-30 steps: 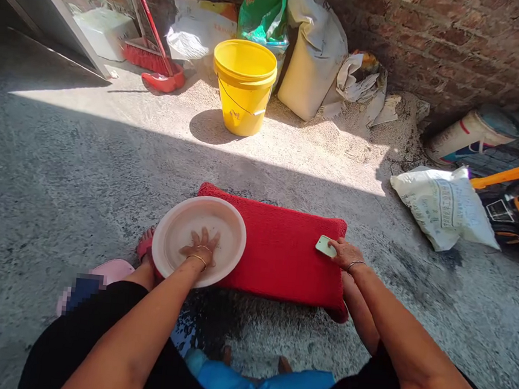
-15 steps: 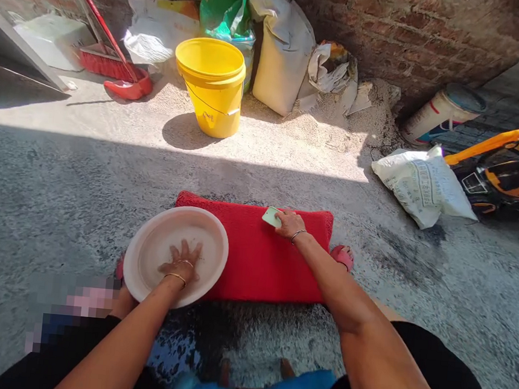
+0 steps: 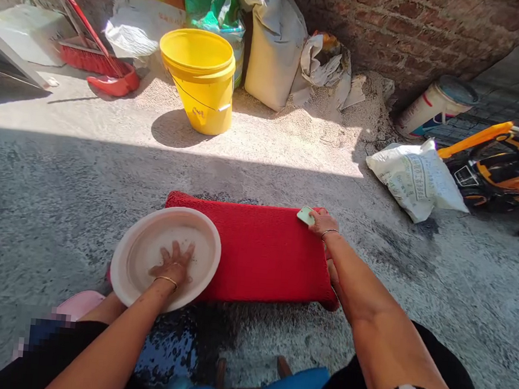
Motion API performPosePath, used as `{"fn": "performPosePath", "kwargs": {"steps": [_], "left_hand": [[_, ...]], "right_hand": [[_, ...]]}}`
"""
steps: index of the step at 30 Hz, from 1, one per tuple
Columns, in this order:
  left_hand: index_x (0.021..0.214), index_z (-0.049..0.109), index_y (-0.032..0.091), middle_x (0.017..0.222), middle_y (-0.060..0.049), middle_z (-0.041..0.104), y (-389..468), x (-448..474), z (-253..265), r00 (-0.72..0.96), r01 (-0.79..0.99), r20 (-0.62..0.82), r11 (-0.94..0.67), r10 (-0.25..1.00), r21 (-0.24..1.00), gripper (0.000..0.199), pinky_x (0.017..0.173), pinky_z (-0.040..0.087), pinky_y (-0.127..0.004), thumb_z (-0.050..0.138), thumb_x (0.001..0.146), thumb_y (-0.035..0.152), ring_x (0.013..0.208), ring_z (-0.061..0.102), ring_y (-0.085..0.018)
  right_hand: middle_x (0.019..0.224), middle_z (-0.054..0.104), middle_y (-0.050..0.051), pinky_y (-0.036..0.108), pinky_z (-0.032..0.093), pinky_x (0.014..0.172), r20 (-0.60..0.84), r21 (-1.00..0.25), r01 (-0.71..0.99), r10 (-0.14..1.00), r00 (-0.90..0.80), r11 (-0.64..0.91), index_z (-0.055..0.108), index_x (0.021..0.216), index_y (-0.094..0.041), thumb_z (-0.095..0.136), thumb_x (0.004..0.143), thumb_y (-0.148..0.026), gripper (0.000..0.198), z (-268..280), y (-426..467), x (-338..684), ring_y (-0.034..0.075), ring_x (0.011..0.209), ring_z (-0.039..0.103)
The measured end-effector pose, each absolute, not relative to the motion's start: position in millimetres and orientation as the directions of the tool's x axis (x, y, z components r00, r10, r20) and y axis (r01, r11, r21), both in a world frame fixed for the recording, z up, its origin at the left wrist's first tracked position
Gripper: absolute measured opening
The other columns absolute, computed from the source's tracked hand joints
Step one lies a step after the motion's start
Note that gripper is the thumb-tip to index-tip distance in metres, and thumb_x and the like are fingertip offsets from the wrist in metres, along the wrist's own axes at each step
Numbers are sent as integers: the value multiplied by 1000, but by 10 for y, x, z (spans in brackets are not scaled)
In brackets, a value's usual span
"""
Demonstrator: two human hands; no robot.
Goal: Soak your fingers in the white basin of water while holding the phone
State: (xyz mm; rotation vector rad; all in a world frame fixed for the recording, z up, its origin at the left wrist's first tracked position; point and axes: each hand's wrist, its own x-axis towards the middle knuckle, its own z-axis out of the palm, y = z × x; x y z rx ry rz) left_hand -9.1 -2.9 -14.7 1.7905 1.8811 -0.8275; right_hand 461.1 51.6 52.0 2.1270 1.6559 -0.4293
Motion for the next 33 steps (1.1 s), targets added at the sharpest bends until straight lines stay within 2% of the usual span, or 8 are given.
{"fn": "performPosePath", "kwargs": {"steps": [4, 7, 12, 15, 20, 27, 30, 33], "left_hand": [[152, 8, 46, 165, -12, -7, -17, -50, -90, -88, 993, -668, 10, 739, -120, 105, 91, 38, -77, 75, 71, 35, 146, 1, -49], [151, 7, 46, 165, -12, -8, -9, -18, -43, -96, 992, -691, 9, 716, -129, 105, 92, 38, -76, 75, 72, 35, 146, 0, -49], [151, 4, 47, 165, -12, -8, -5, -1, 6, -90, 993, -698, 13, 710, -115, 110, 91, 40, -75, 77, 70, 33, 146, 1, -48], [150, 2, 48, 165, -11, -8, -4, 0, 19, -85, 994, -701, 7, 708, -113, 112, 90, 41, -75, 78, 69, 33, 146, 1, -49], [151, 5, 47, 165, -10, -9, 3, -14, -21, -95, 992, -702, 10, 706, -124, 107, 91, 40, -76, 75, 72, 32, 146, 0, -48], [150, 1, 50, 165, -9, -8, 1, -14, -32, -97, 991, -689, 6, 719, -134, 111, 91, 40, -75, 77, 71, 36, 146, 1, -48], [150, 3, 49, 165, -10, -8, 1, -8, -9, -94, 992, -687, 9, 720, -126, 107, 91, 39, -76, 75, 73, 34, 146, 1, -48], [150, 4, 48, 165, -10, -7, 5, -9, -6, -93, 992, -693, 7, 715, -126, 104, 91, 39, -76, 73, 75, 32, 146, 1, -49]], "right_hand": [[120, 56, 18, 40, 45, 78, -437, 341, 846, 728, 529, -410, 63, 122, -20, 54, 85, -28, 39, 619, 78, 5243, 31, 102, 59], [119, 54, 17, 39, 45, 77, -439, 343, 856, 740, 510, -386, 63, 123, -22, 56, 84, -33, 40, 628, 31, 5173, 30, 100, 59], [121, 53, 10, 33, 42, 86, -450, 80, 997, 892, 52, -17, 57, 129, -27, 61, 81, -34, 48, 580, 298, 3978, 24, 104, 56], [124, 52, 10, 34, 40, 89, -427, -73, 966, 868, -254, 247, 57, 128, -27, 61, 81, -33, 48, 550, 415, 3062, 25, 107, 53], [126, 51, 9, 34, 40, 89, -430, -151, 910, 803, -412, 387, 56, 127, -29, 57, 84, -32, 44, 473, 476, 2315, 24, 109, 51], [127, 50, 10, 35, 40, 89, -502, -6, 982, 848, -167, 190, 53, 132, -28, 61, 81, -29, 52, 390, 196, 3616, 24, 109, 53], [125, 53, 9, 34, 41, 87, -538, 156, 988, 840, 71, 16, 54, 131, -31, 61, 82, -29, 49, 500, -101, 4489, 24, 108, 55], [119, 56, 14, 40, 43, 82, -519, 344, 925, 787, 332, -163, 62, 123, -25, 57, 85, -27, 38, 681, -395, 5108, 29, 103, 58]]}}
